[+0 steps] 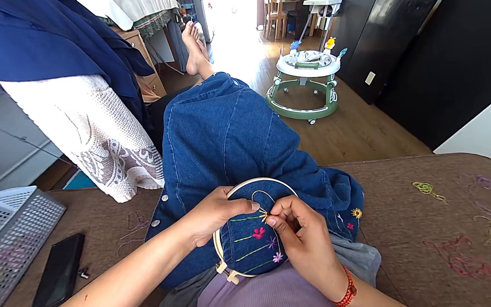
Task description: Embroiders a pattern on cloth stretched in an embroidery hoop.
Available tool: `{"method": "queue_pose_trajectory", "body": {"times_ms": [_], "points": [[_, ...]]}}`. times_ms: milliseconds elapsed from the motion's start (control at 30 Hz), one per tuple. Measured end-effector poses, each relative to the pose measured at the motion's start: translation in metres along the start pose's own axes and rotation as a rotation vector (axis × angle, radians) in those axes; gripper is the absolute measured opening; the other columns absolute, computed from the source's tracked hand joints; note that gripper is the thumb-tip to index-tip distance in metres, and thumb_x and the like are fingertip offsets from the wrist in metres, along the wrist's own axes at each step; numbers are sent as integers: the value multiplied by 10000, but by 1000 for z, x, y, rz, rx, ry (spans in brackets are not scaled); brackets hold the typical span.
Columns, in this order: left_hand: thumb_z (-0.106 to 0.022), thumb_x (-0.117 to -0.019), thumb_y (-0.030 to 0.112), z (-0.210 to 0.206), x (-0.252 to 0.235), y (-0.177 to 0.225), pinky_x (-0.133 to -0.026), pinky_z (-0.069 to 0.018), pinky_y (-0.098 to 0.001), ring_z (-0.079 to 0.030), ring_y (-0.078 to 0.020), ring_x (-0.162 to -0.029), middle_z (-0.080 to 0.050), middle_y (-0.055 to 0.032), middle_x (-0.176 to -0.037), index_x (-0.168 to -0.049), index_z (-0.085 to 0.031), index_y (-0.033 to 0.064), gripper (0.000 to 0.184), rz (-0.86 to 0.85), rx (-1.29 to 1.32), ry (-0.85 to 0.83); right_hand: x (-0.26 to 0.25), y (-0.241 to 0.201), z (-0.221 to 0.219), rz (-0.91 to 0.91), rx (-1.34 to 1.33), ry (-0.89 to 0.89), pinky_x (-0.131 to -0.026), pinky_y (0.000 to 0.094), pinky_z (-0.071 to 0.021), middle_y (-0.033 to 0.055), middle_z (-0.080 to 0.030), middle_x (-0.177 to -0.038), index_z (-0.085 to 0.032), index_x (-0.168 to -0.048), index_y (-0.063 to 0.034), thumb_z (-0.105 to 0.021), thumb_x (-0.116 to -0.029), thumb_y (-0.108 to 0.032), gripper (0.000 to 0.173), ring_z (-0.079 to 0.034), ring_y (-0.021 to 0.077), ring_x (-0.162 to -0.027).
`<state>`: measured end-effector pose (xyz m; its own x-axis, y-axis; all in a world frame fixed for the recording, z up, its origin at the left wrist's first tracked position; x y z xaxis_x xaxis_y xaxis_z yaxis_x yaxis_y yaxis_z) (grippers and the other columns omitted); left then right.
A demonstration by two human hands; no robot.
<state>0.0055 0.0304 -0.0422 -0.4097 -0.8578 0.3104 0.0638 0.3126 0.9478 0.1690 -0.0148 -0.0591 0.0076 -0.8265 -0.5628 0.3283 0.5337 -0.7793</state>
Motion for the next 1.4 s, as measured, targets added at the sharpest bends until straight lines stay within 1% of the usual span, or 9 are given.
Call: {"method": "queue_pose_trajectory", "body": {"times_ms": [233, 333, 433, 600, 667, 767, 867, 1033, 1400], "points": [[-674, -902, 24, -3, 3, 4, -793, -598, -249, -721, -95, -826, -756, -55, -883, -972, -744, 54, 104, -40, -37, -22, -10, -1, 1, -58, -184, 15, -518, 118, -461, -67, -610, -698, -595, -944, -125, -757, -902, -196, 182, -555, -17, -576], [-682, -903, 33, -2, 2, 3, -791, -595, -245, -719, -91, -829, -756, -51, -884, -968, -750, 58, 97, -48, -38, -15, -18, -4, 5, -40, -72, -89, -529, 131, -485, -72, -648, -749, -662, -951, -143, -758, -917, -298, 185, -582, -13, -602], [-685, -895, 29, -3, 2, 4, -785, -593, -241, -714, -86, -818, -755, -53, -872, -944, -760, 59, 94, -65, -31, -22, -25, -18, 11, 49, 198, -121, -522, 131, -449, -91, -579, -887, -722, -988, -226, -691, -950, -396, 176, -507, -37, -628], [-686, -897, 21, -6, 2, 7, -802, -591, -237, -713, -75, -832, -753, -43, -884, -948, -751, 59, 91, -89, -3, -67, -46, -34, 6, 54, 324, -313, -567, 170, -495, -103, -570, -872, -680, -874, -234, -666, -909, -236, 38, -548, -23, -677], [-686, -906, 30, -7, 2, 7, -812, -591, -242, -712, -78, -845, -753, -42, -895, -962, -747, 60, 88, -93, 8, -95, -57, -40, 4, 25, 232, -408, -586, 179, -491, -91, -572, -837, -654, -843, -203, -644, -916, -160, 85, -555, -7, -694], [-674, -917, 22, -7, 2, 7, -812, -588, -235, -708, -67, -847, -752, -30, -897, -965, -745, 63, 95, -86, 12, -99, -73, -52, 6, -46, -80, -447, -491, 188, -463, -35, -632, -769, -626, -902, -123, -547, -972, -67, 119, -567, 41, -579], [-679, -913, 20, -6, 0, 5, -822, -576, -227, -700, -66, -865, -749, -33, -917, -978, -743, 59, 99, -73, 28, -92, -89, -60, 7, -145, -300, -474, -507, 261, -595, 42, -673, -804, -562, -978, -72, -453, -1036, -36, 129, -672, 120, -588], [-677, -910, 13, -4, 0, 3, -815, -600, -254, -723, -97, -857, -757, -60, -918, -1005, -730, 43, 113, -37, 62, -63, -123, -85, 16, 84, -383, -368, -615, 290, -624, 16, -585, -789, -519, -966, -56, -411, -1037, 3, 142, -635, 99, -621], [-676, -907, 17, -2, 1, -2, -828, -603, -269, -727, -114, -872, -756, -75, -936, -1027, -726, 35, 131, -28, 99, -48, -119, -102, 18, 378, -237, -212, -607, 215, -580, 18, -582, -821, -519, -1034, -30, -452, -1053, -35, 70, -622, 78, -678]]}}
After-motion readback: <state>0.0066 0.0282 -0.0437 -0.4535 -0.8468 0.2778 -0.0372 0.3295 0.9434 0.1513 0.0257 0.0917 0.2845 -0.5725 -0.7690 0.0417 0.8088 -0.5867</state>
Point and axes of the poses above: each hand's wrist, its own x-axis away from the middle knuckle, its own z-axis out of the back of the hand, y = z × x, the point moved 7 cm from there along -x, towards the middle knuckle
